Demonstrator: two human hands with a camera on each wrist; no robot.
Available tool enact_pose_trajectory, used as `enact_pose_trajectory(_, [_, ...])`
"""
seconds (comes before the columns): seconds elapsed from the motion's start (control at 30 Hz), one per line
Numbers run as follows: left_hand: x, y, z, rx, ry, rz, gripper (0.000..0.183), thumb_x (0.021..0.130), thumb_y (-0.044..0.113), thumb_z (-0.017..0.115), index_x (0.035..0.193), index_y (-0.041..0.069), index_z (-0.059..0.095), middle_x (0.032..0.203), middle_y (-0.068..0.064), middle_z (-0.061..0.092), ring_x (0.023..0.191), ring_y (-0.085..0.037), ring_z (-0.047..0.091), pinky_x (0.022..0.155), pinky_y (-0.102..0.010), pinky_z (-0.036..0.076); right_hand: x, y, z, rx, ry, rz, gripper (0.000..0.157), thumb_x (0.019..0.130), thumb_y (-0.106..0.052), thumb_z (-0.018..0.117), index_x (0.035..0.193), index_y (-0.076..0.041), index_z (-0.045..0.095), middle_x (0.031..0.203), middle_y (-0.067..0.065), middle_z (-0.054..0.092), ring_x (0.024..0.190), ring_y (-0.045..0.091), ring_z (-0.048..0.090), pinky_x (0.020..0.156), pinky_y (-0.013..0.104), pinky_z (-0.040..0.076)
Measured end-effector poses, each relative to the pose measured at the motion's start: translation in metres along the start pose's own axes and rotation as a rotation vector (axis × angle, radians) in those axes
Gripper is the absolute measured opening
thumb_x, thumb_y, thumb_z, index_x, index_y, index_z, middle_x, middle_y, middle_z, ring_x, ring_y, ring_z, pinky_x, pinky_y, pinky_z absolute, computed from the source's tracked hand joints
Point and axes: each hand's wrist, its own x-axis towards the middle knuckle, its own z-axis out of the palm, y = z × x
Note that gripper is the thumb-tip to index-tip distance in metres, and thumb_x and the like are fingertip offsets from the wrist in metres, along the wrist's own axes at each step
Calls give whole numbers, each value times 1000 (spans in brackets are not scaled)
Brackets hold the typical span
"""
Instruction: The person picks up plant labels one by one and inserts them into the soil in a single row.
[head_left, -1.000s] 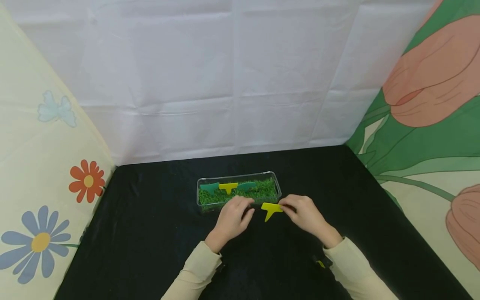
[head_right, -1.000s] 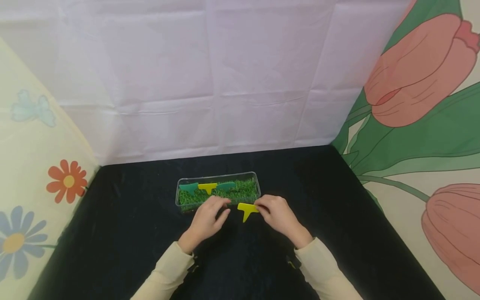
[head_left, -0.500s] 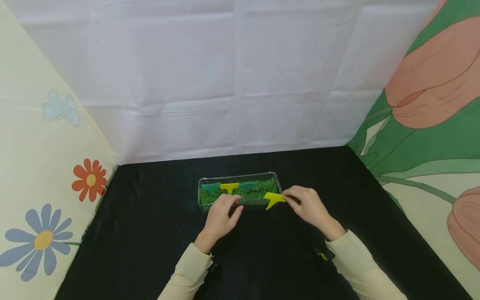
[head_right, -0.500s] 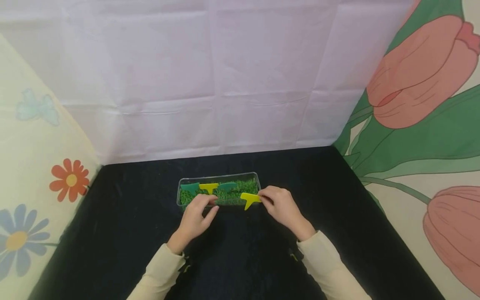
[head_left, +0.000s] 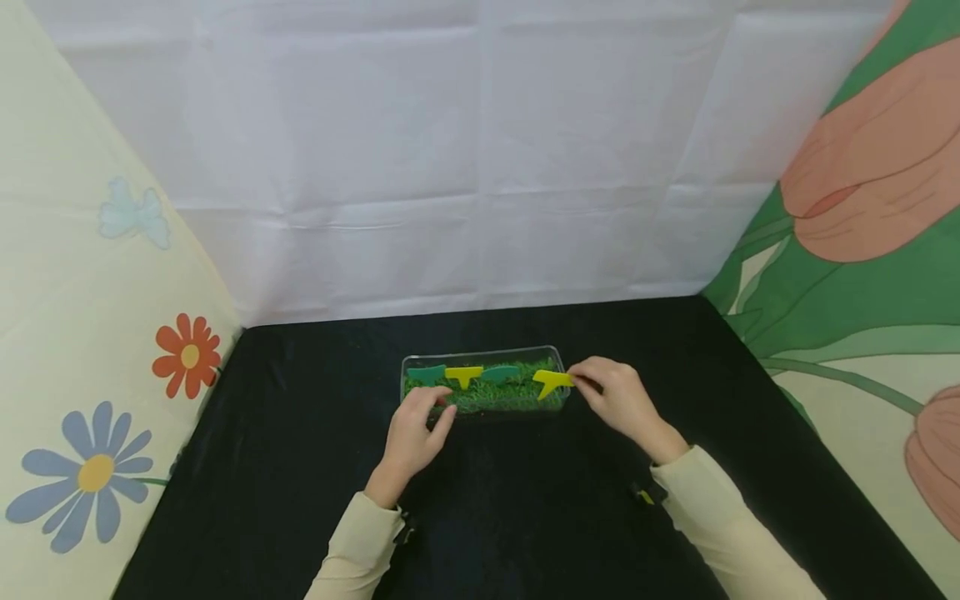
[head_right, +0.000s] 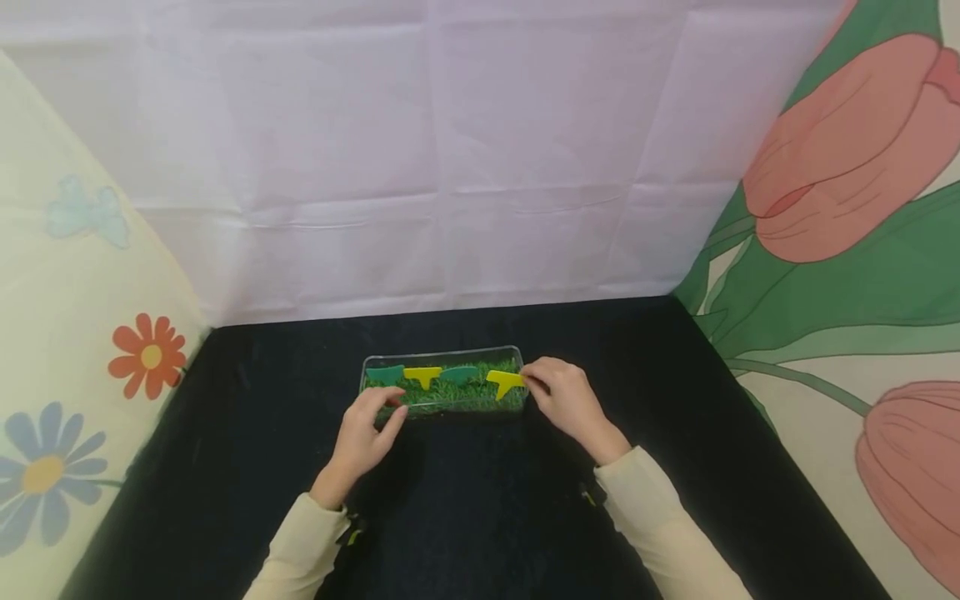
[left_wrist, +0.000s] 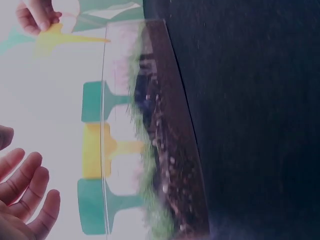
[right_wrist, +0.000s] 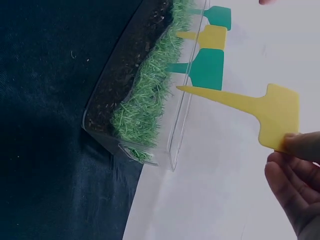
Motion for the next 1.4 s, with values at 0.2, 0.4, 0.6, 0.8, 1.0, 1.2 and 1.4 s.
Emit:
enact_pose_trajectory(0.2, [-2, -8, -12, 22, 27, -22, 21, 78, 8, 70, 98, 3, 63, 81, -5, 60, 74, -20, 55, 61, -33, 46, 7, 3, 3, 1, -20, -9, 16, 70, 9, 71, 82, -1, 68, 77, 6, 65, 66, 18, 61, 58, 31, 51])
enact_pose_trajectory(0.4, [-3, -15, -23, 40, 75, -39, 20, 77, 6, 70, 96, 1, 63, 79, -5, 60, 72, -19, 54, 60, -34, 45, 12, 7, 3, 29, -63, -15, 16, 71, 9, 71, 82, -2, 68, 77, 5, 65, 63, 14, 60, 56, 28, 50])
enact_pose_trajectory(0.6, [-6, -24, -32, 31, 121, -60, 19, 77, 1, 69, 95, 0, 63, 77, -8, 59, 70, -22, 54, 59, -35, 45, 19, 8, -1, 29, -67, -25, 18, 71, 10, 70, 84, -3, 68, 78, 5, 65, 64, 15, 59, 56, 29, 50])
enact_pose_trajectory(0.8, [-11, -31, -41, 58, 141, -99, 17, 77, 0, 68, 94, -2, 63, 76, -8, 59, 71, -23, 54, 59, -37, 46, 26, 10, -2, 20, -62, -44, 16, 72, 9, 69, 83, -2, 68, 78, 7, 65, 65, 16, 60, 57, 30, 50])
enact_pose_trajectory(1.0, [-17, -41, -51, 73, 179, -137, 16, 77, -2, 67, 92, -3, 62, 76, -10, 60, 70, -24, 55, 60, -38, 46, 32, 18, 1, -2, -65, -46, 13, 74, 7, 69, 83, -2, 68, 78, 7, 65, 65, 17, 60, 56, 31, 50])
enact_pose_trajectory(1.2, [-23, -54, -60, 107, 234, -156, 16, 76, -6, 65, 91, -4, 62, 74, -12, 60, 67, -25, 53, 57, -38, 44, 34, 27, 11, -17, -108, -40, 10, 76, 4, 68, 84, -2, 69, 79, 7, 65, 66, 18, 60, 59, 32, 50])
enact_pose_trajectory(1.4, [-28, -58, -64, 133, 230, -173, 15, 76, -7, 65, 91, -5, 62, 75, -12, 60, 67, -25, 53, 57, -38, 45, 34, 32, 21, -5, -166, -2, 10, 78, 3, 67, 87, -1, 69, 81, 9, 66, 69, 20, 62, 61, 34, 51])
